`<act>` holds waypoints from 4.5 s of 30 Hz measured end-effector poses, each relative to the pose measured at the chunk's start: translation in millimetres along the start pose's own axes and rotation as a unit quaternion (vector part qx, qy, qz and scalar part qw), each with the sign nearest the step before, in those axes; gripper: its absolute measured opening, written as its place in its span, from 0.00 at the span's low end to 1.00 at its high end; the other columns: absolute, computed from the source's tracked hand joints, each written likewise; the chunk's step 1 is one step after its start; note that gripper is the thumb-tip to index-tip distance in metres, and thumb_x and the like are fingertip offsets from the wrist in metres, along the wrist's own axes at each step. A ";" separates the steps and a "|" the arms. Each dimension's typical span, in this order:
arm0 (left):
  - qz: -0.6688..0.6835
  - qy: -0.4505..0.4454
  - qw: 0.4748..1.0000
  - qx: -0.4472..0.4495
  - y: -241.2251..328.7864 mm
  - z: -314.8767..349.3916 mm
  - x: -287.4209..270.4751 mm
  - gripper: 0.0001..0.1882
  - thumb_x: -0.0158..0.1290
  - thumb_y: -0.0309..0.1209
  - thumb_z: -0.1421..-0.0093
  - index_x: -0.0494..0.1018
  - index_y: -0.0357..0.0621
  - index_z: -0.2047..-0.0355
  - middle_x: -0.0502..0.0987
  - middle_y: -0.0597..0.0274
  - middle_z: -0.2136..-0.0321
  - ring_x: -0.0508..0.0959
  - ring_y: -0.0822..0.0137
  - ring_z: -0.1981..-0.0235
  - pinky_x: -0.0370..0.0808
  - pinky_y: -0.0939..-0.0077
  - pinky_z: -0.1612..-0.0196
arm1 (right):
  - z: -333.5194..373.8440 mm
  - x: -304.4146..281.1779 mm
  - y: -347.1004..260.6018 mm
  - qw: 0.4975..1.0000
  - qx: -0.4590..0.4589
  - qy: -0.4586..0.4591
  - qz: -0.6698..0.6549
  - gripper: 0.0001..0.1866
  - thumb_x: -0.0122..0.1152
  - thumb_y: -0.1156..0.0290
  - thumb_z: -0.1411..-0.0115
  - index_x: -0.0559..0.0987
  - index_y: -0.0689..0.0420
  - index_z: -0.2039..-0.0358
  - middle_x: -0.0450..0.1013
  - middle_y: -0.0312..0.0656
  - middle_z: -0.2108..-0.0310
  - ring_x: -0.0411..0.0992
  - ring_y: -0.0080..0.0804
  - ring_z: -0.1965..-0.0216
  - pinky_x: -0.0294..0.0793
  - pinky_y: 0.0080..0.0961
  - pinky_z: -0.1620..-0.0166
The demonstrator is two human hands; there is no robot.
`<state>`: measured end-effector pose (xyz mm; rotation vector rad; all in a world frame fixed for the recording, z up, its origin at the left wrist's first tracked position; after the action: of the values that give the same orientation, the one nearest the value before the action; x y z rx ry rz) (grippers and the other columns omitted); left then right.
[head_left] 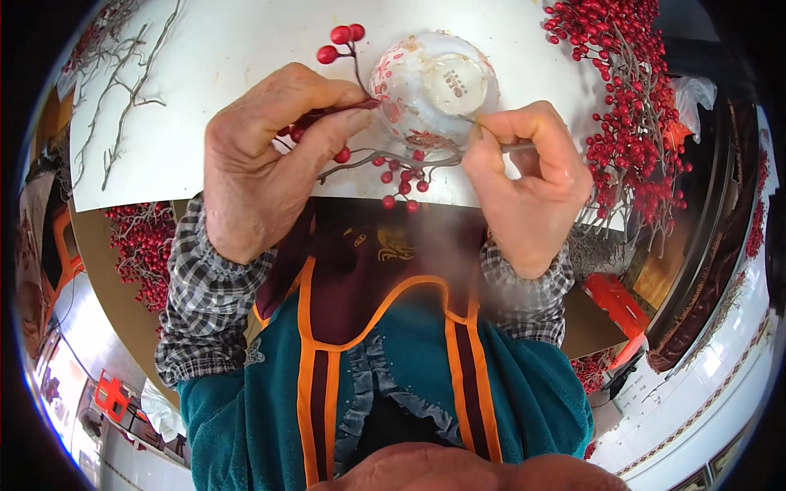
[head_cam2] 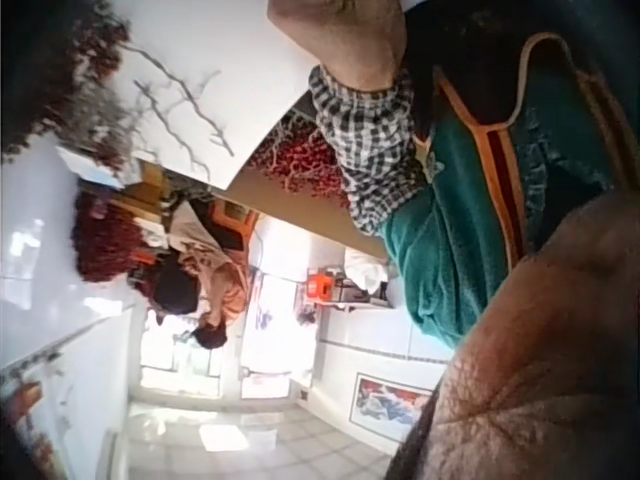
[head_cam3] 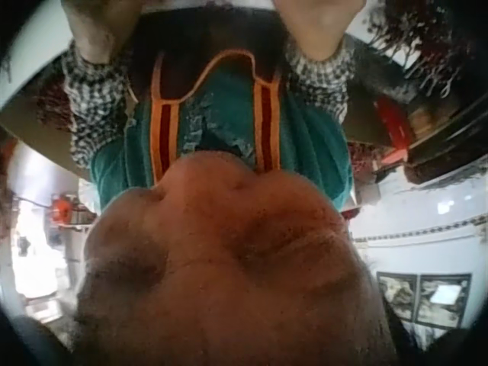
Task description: Assembling or arranging artificial red berry clusters on branches.
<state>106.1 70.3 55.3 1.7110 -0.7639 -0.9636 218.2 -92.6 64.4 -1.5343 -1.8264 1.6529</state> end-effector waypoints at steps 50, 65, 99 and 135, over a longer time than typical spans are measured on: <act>-0.251 0.135 0.957 0.050 40.1 12.5 -42.0 0.15 0.55 0.22 0.44 0.75 0.30 0.55 0.79 0.51 0.62 0.77 0.64 0.64 0.74 0.70 0.57 | 6.0 -10.8 26.9 0.930 0.110 0.064 -0.343 0.06 0.60 0.78 0.40 0.79 0.64 0.62 0.76 0.36 0.70 0.69 0.14 0.75 0.70 0.14 0.73; -0.054 -0.001 0.998 -0.014 15.5 17.8 8.1 0.11 0.53 0.20 0.43 0.75 0.31 0.58 0.76 0.55 0.65 0.74 0.66 0.65 0.72 0.72 0.59 | 55.7 -226.0 75.3 0.887 0.052 0.445 0.111 0.07 0.62 0.73 0.39 0.79 0.64 0.66 0.73 0.30 0.72 0.65 0.12 0.73 0.66 0.13 0.70; 0.327 -0.352 0.852 -0.206 -12.7 -58.7 253.3 0.31 0.63 0.39 0.44 0.67 0.34 0.46 0.75 0.61 0.57 0.75 0.71 0.57 0.72 0.76 0.52 | 68.8 -127.6 118.5 0.934 0.168 0.193 -0.248 0.48 0.61 0.54 0.43 0.48 0.63 0.32 0.65 0.49 0.44 0.69 0.33 0.47 0.67 0.28 0.44; 0.309 0.250 0.915 -0.071 -152.1 243.5 -262.4 0.24 0.58 0.39 0.41 0.70 0.38 0.50 0.75 0.62 0.57 0.75 0.71 0.58 0.71 0.74 0.52 | 27.7 74.6 -113.2 0.973 -0.134 -0.175 -0.071 0.35 0.70 0.57 0.47 0.70 0.69 0.46 0.71 0.54 0.50 0.71 0.42 0.53 0.74 0.31 0.60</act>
<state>-225.9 228.7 -71.0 1.3627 -0.7889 -0.1254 107.4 -28.1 116.2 -1.2232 -2.3643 1.7538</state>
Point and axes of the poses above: each hand's wrist, its own z-axis away from the middle knuckle, its own x-axis out of the palm, y = z × x, the point moved 9 cm from there along -z, towards the middle knuckle
